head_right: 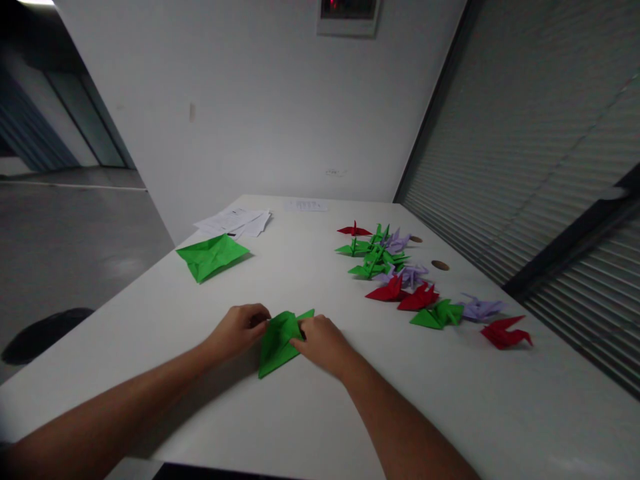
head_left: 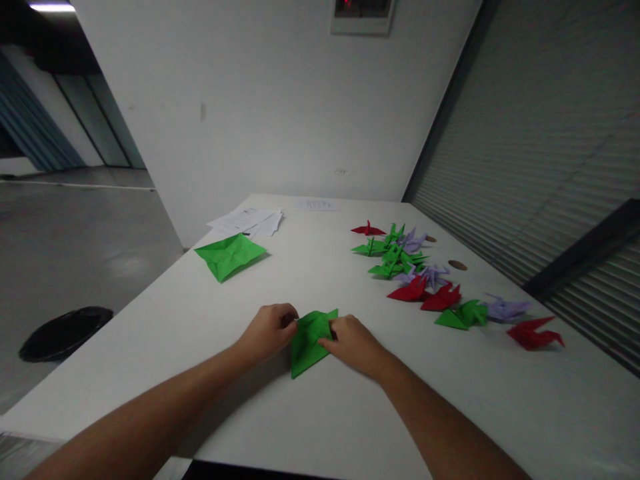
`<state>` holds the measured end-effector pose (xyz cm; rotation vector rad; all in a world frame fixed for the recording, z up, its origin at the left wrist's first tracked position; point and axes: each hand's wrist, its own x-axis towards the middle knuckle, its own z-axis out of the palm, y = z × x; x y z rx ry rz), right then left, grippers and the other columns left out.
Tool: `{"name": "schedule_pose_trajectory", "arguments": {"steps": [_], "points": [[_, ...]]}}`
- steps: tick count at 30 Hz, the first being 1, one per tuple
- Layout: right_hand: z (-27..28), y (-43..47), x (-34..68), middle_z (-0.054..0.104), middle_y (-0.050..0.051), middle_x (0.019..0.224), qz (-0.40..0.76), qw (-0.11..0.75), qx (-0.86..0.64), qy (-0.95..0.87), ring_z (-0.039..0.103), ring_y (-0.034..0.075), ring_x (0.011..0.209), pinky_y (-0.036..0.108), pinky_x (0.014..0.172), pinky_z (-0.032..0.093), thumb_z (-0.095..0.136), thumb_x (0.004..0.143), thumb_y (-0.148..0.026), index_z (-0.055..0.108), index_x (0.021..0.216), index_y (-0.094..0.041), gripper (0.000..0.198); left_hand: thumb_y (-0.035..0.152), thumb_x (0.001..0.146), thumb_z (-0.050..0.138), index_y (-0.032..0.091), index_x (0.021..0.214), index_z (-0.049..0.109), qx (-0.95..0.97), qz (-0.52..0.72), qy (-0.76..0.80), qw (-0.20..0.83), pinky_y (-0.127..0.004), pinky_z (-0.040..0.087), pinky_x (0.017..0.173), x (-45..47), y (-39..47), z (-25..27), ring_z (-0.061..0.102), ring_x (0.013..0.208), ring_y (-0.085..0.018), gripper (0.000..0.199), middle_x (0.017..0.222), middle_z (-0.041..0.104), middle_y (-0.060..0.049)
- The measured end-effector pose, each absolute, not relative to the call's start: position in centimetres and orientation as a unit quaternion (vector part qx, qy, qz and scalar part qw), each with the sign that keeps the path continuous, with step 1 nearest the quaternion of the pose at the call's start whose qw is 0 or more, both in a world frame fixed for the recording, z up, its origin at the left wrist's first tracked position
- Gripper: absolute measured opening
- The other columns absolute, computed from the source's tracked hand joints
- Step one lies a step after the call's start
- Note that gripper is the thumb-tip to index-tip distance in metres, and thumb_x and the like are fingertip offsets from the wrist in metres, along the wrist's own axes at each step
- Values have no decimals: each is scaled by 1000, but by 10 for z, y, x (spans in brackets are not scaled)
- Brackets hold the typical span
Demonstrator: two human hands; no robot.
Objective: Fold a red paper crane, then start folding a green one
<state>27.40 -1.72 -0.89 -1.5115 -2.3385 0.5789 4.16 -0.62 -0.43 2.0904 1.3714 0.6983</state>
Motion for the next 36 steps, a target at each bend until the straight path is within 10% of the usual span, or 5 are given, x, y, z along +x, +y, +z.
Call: {"name": "schedule_pose_trajectory", "arguments": {"steps": [12,27,36], "points": [[-6,-16,276,75,4,71,233,155,-538,-795,64,15,61,26,56,35,77,84,-20,75,72,-17,13,6,77,52,17,99,81,801,267,454,284,-30,52,80,45,-5,-15,72,84,-21,38,92,80,-6],[-18,-10,281,75,5,89,372,321,-463,-738,68,20,80,29,73,52,73,84,-16,80,87,-17,8,19,81,68,18,89,73,765,340,461,296,-28,48,68,46,-4,-22,63,73,-18,10,80,70,-3],[-30,-4,281,63,6,100,439,419,-402,-686,65,19,87,31,76,57,78,83,-34,81,89,-19,16,43,88,70,18,104,72,669,388,410,483,-29,48,69,44,4,-30,63,76,-18,30,89,70,-5]]}}
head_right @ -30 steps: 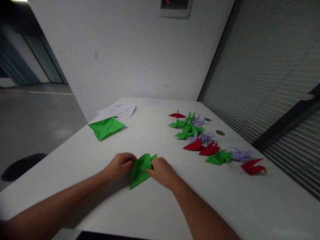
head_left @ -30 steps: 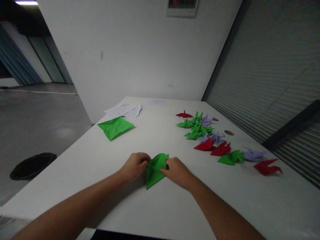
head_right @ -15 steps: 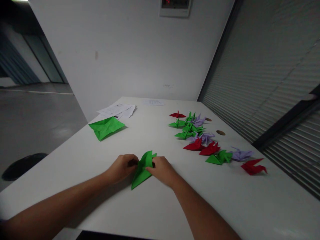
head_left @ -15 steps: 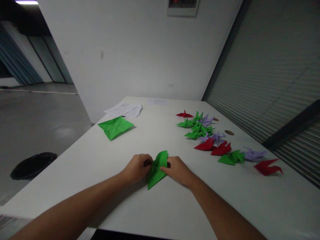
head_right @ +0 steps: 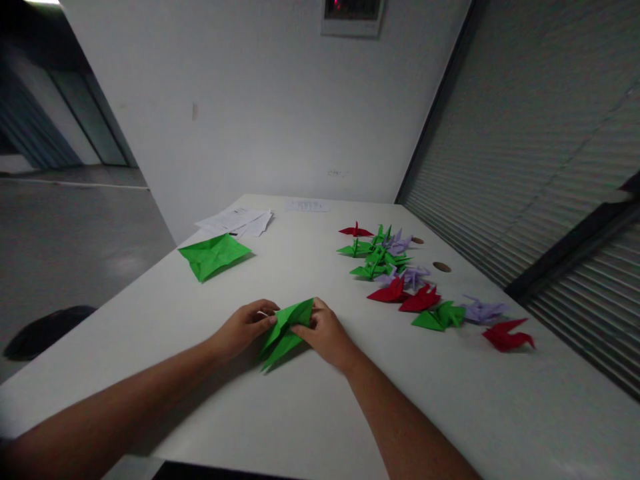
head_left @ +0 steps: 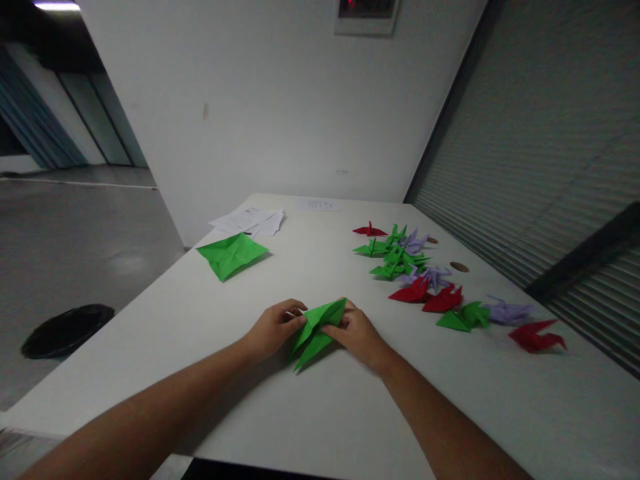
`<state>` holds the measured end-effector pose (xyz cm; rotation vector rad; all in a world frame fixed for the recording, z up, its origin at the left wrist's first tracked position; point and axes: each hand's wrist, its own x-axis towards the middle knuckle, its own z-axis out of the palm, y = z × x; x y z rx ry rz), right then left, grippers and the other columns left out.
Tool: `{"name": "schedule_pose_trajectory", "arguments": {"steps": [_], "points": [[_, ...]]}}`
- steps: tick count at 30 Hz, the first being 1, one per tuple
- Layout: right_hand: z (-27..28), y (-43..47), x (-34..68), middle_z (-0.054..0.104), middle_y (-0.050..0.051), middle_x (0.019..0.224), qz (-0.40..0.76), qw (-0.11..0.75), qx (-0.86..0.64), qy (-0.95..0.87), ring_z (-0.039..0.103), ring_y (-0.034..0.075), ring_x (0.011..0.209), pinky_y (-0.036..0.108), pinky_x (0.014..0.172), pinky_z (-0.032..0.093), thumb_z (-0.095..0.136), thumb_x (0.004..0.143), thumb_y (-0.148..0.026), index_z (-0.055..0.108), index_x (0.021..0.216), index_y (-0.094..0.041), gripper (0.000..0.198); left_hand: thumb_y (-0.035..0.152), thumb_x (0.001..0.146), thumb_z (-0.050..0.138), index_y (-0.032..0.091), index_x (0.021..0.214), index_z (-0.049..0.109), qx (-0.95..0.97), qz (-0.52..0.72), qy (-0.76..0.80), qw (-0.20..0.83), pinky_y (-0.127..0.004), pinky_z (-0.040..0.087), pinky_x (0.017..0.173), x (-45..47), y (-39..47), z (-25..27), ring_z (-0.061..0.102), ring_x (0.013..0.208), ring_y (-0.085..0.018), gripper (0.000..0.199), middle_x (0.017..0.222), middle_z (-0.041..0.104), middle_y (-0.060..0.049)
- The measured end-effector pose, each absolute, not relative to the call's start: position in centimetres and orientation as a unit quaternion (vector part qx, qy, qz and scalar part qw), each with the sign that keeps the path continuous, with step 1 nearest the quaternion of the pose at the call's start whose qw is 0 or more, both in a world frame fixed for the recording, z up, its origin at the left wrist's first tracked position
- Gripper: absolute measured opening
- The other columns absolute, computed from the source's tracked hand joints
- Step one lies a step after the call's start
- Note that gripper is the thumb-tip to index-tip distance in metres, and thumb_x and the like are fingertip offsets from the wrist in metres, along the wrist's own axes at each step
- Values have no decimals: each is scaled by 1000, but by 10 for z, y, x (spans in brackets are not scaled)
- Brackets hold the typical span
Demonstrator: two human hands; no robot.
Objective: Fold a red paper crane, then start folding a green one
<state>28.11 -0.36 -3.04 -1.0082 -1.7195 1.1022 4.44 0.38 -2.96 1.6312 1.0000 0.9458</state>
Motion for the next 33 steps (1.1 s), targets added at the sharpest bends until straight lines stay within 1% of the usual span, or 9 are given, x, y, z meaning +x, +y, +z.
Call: {"name": "schedule_pose_trajectory", "arguments": {"steps": [3,7,12,18,20,23,27,30,33], "points": [[-27,-4,281,63,6,101,419,425,-394,-698,64,21,92,33,81,57,78,85,-35,82,93,-21,17,49,89,69,16,90,74,657,396,392,507,-30,46,72,46,3,-26,59,76,-19,34,80,68,-4],[-19,-7,280,66,7,101,389,425,-386,-720,64,23,98,36,89,55,77,86,-33,83,91,-21,14,53,91,68,14,92,75,641,398,377,537,-30,44,70,47,0,-22,57,74,-18,39,78,66,-4],[-16,-10,278,66,8,104,388,420,-380,-727,65,24,101,37,91,54,76,88,-32,82,96,-20,15,51,89,69,14,89,73,653,399,385,516,-30,43,69,48,-2,-23,54,73,-17,37,76,64,-3],[-15,-11,276,68,7,103,367,420,-367,-744,64,24,99,38,92,53,79,87,-34,82,91,-20,14,47,92,64,16,83,70,677,384,408,476,-29,41,66,48,-2,-23,52,68,-16,32,70,60,0],[-13,-13,275,68,8,104,357,422,-364,-750,64,25,102,39,96,53,79,88,-35,82,94,-22,15,43,93,64,17,81,70,695,391,409,444,-30,44,69,47,-1,-23,55,72,-17,29,74,62,-1],[-9,-16,275,68,8,105,332,427,-365,-758,64,26,105,40,97,53,78,89,-37,82,100,-23,18,42,91,69,18,77,72,706,421,399,406,-34,49,82,46,0,-23,62,90,-21,28,94,66,-7],[-7,-18,276,66,9,112,293,433,-364,-771,63,26,110,41,99,52,75,91,-34,81,101,-23,16,49,85,76,17,72,71,678,431,379,459,-39,50,91,47,0,-23,64,102,-25,35,109,69,-13],[-9,-19,276,65,11,123,267,436,-374,-774,62,28,119,45,106,49,75,90,-30,81,96,-22,11,53,81,81,16,70,67,642,424,353,533,-37,49,84,49,-1,-21,66,92,-23,41,101,73,-12],[-10,-20,274,62,13,134,254,440,-385,-770,59,31,128,49,112,45,76,89,-27,79,90,-21,7,52,77,84,15,71,67,615,414,363,565,-33,46,72,50,-2,-20,61,74,-18,42,79,70,-6]]}}
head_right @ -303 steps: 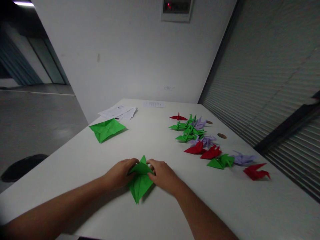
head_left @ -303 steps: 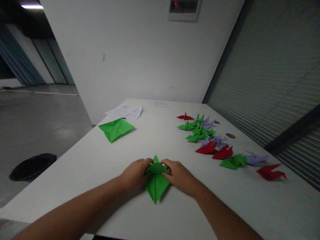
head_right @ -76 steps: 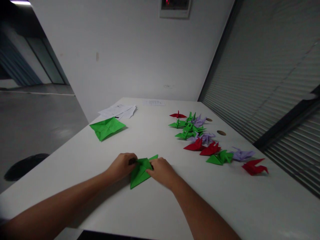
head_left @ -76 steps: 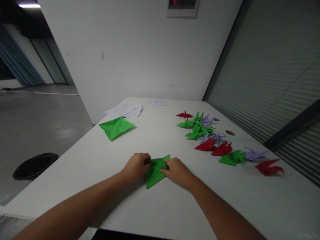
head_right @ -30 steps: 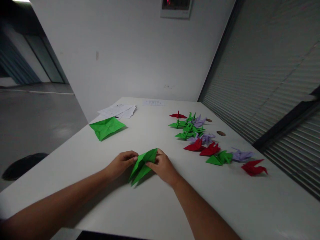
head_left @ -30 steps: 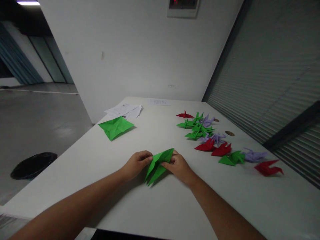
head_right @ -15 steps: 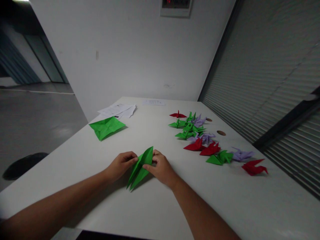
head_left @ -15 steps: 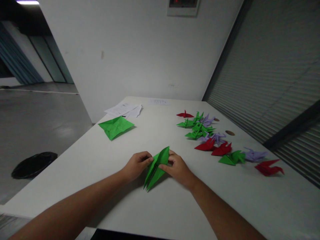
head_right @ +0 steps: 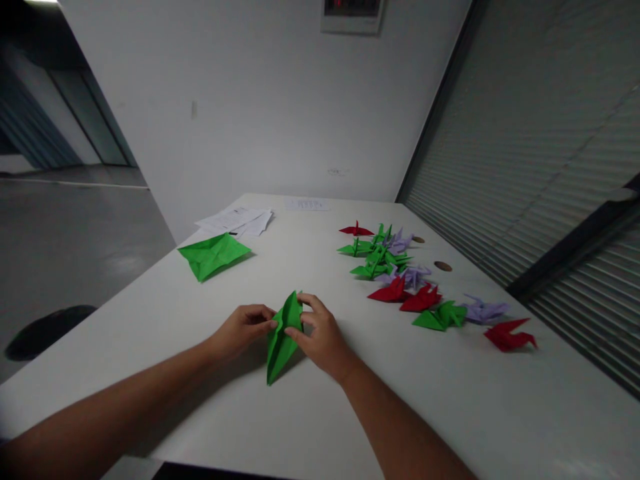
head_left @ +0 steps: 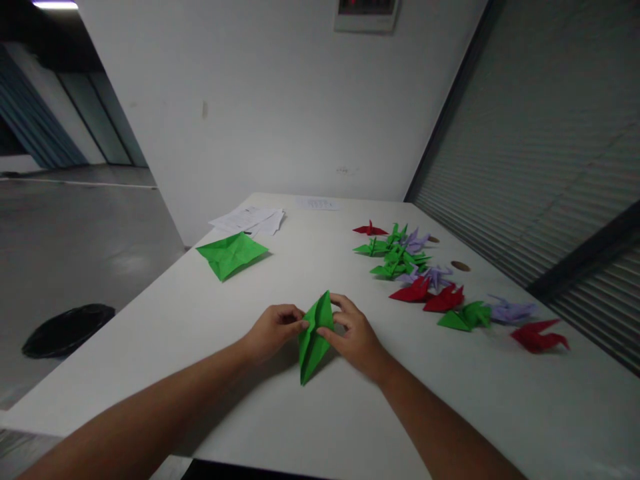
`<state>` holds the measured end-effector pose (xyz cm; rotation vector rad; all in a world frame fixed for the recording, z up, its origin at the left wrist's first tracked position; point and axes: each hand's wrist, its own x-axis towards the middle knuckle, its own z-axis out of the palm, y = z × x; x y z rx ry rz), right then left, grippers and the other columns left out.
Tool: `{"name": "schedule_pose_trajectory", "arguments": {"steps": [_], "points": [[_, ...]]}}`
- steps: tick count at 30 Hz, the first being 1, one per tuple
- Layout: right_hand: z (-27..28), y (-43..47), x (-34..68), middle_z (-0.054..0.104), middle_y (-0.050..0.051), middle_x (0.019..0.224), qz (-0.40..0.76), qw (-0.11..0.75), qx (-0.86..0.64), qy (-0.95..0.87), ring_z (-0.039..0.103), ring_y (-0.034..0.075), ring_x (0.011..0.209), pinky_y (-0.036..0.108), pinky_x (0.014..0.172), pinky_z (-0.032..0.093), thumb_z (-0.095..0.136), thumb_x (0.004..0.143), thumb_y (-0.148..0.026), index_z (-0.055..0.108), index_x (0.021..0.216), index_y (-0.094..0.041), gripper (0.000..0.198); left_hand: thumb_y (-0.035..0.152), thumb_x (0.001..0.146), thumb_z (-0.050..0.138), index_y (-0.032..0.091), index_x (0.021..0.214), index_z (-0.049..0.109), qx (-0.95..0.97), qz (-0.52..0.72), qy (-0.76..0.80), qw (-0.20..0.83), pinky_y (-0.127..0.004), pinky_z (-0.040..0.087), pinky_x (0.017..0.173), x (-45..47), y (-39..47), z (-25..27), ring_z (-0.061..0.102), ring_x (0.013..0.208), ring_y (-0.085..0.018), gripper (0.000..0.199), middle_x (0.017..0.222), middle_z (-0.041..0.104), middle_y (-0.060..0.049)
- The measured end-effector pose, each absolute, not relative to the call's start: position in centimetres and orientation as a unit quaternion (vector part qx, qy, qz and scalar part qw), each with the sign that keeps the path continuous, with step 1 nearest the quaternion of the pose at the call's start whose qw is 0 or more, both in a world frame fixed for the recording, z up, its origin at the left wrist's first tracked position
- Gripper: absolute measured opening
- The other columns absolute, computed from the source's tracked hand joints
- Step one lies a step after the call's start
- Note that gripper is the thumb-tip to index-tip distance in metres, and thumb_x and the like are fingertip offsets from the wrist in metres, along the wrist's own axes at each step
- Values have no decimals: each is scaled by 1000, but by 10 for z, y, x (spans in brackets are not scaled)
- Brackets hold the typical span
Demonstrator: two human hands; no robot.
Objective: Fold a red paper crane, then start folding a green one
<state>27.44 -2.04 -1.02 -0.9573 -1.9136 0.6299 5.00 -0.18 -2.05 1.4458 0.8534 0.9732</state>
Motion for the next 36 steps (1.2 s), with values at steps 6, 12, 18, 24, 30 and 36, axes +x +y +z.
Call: {"name": "schedule_pose_trajectory", "arguments": {"steps": [6,12,18,24,30,36], "points": [[-14,-18,270,58,14,141,271,487,-407,-724,56,31,133,50,113,47,78,85,-29,69,79,-21,14,48,71,88,15,69,64,595,422,390,562,-28,42,62,49,-2,-23,56,62,-14,40,66,65,-1],[-27,-14,263,65,4,105,498,508,-401,-577,70,19,80,31,65,59,81,79,-46,50,109,-26,47,42,68,87,16,69,62,587,434,414,544,-27,43,60,50,-2,-23,56,61,-14,36,65,64,0],[-24,-18,258,64,-2,90,521,497,-434,-542,66,18,72,30,62,55,86,72,-47,41,127,-27,74,30,65,88,18,74,55,603,432,413,528,-23,39,56,54,-7,-19,53,60,-11,36,65,59,4],[-20,-20,256,60,-6,73,479,485,-478,-554,59,15,61,26,54,47,81,75,-37,48,131,-23,67,25,67,87,18,77,53,613,422,386,545,-23,42,59,55,-8,-21,56,62,-11,36,69,61,4],[-19,-20,254,59,-9,66,470,482,-480,-563,56,14,52,23,47,40,80,74,-33,49,131,-22,66,26,65,89,21,97,52,600,369,373,604,-22,44,56,55,-8,-25,61,60,-12,49,69,66,4],[-16,-21,253,56,-9,63,460,486,-482,-565,54,14,51,24,46,39,79,75,-36,52,127,-22,60,23,68,87,22,104,49,634,319,399,581,-18,35,47,54,-10,-24,55,51,-10,52,60,60,9]]}}
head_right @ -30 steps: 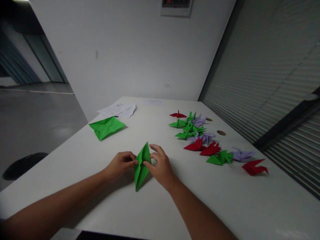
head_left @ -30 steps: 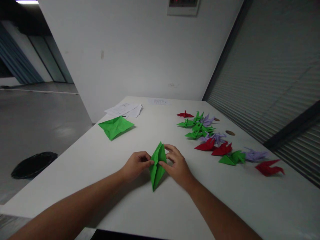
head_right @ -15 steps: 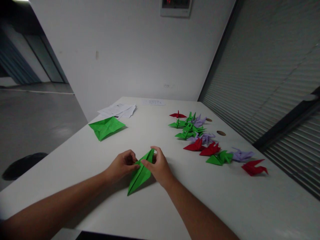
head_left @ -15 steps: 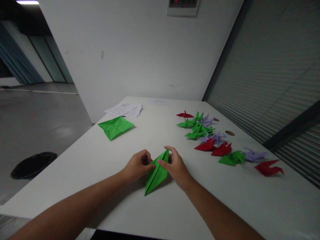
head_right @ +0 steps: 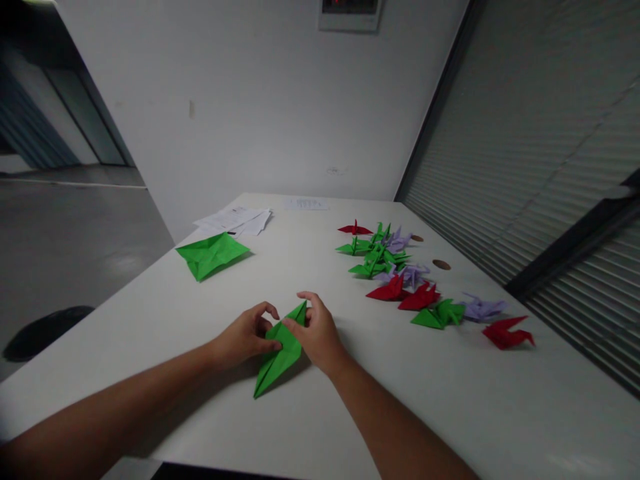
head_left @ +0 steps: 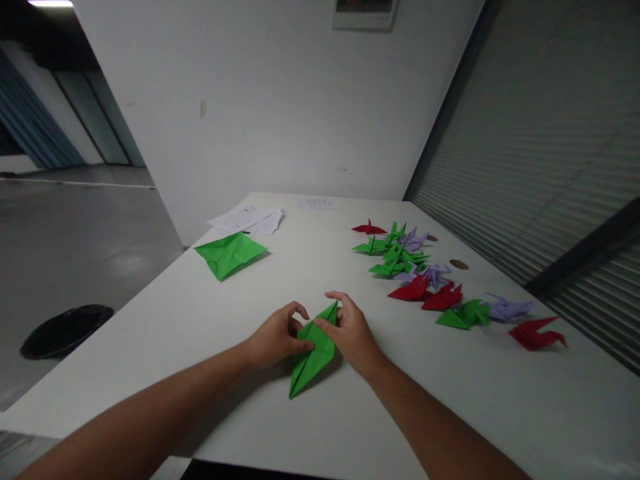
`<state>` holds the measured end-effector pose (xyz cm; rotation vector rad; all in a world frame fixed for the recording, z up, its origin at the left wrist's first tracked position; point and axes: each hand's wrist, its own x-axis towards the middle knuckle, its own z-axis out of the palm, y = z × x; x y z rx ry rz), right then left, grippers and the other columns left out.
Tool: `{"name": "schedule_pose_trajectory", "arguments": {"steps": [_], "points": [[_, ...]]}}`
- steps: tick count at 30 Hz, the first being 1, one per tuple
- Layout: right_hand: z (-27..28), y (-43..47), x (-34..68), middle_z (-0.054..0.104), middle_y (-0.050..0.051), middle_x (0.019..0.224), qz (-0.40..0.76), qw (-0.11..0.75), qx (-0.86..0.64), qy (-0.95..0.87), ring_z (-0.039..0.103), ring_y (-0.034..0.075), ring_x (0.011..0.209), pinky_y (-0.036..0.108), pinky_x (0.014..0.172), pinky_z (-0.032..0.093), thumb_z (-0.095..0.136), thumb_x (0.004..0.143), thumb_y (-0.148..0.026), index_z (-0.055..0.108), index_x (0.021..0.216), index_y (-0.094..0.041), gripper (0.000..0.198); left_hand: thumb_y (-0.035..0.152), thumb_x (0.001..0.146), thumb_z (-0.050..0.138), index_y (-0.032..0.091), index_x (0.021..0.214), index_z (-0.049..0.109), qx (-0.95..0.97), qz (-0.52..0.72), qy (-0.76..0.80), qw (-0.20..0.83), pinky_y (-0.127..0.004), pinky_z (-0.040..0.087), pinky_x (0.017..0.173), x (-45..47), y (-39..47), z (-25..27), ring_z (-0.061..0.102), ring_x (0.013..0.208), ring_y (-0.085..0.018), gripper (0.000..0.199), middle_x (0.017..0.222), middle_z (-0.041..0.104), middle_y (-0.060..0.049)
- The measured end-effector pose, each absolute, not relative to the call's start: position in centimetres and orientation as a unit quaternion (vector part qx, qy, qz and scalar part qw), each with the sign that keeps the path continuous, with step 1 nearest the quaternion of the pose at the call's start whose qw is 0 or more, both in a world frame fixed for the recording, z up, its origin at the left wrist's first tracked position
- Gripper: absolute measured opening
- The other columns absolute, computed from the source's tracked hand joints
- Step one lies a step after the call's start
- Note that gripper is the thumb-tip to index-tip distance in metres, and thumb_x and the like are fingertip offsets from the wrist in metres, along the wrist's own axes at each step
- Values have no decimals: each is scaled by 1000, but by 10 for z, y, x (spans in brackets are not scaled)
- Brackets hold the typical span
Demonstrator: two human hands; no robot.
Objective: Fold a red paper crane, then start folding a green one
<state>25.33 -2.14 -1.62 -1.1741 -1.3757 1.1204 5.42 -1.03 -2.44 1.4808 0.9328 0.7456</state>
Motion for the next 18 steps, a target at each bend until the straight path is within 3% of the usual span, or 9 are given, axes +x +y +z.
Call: {"name": "schedule_pose_trajectory", "arguments": {"steps": [7,13,18], "points": [[-10,-16,262,63,-6,63,453,513,-472,-556,61,16,55,27,53,46,77,80,-43,56,118,-20,49,17,68,83,22,104,49,649,291,398,580,-17,35,45,53,-12,-22,55,49,-10,50,62,62,9],[-8,-13,269,78,5,79,440,535,-471,-546,72,22,69,32,65,55,79,80,-47,58,112,-19,48,17,67,82,22,102,49,645,280,395,591,-17,37,45,53,-13,-19,55,49,-10,48,63,64,8],[-7,-12,269,79,6,79,442,538,-476,-538,74,22,70,33,65,57,79,79,-49,59,111,-18,48,17,67,82,21,102,50,645,270,391,599,-17,37,44,52,-13,-20,57,50,-11,47,63,65,7]]}}
